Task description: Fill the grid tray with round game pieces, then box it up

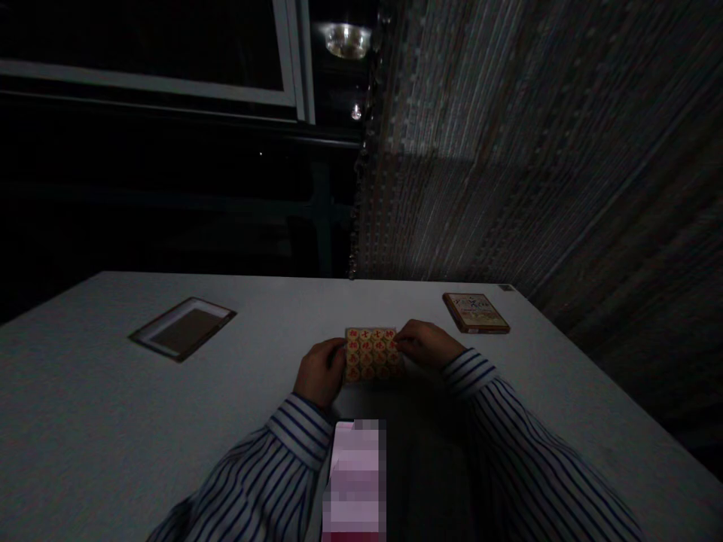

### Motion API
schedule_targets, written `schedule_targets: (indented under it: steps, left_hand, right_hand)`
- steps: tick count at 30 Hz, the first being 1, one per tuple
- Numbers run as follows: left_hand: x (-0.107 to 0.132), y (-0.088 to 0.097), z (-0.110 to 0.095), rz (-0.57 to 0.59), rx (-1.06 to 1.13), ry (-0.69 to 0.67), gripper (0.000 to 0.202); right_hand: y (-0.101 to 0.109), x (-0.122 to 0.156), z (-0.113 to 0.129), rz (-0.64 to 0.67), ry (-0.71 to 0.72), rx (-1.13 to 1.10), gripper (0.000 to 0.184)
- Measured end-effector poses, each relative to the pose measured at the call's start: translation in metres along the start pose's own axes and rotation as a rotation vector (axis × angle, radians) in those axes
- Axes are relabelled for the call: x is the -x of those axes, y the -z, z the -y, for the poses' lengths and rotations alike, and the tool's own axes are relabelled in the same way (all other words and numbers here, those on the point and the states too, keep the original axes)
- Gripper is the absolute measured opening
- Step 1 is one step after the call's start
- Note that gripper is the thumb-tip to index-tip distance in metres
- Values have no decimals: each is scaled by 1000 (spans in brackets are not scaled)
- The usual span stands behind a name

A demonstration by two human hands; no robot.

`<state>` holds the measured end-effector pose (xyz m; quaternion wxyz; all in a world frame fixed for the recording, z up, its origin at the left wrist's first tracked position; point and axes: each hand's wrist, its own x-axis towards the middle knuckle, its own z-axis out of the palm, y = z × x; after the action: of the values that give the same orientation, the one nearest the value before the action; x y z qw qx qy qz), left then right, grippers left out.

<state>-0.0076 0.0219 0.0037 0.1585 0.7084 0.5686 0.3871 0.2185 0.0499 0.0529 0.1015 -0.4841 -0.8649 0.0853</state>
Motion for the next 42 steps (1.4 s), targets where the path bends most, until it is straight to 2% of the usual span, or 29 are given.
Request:
schedule_targets:
  steps: [10,17,42]
  left_hand:
    - [0,1,0,5,-22,-10,30]
    - [1,1,-1,10,-33,-1,30]
    - [1,1,-1,14,-38,-13,29]
  right_hand:
    - [2,9,2,-33,-8,-8,25]
    - [-2,19,7,-7,57,-9,25]
    - [-1,20,9,30,56,-15,23]
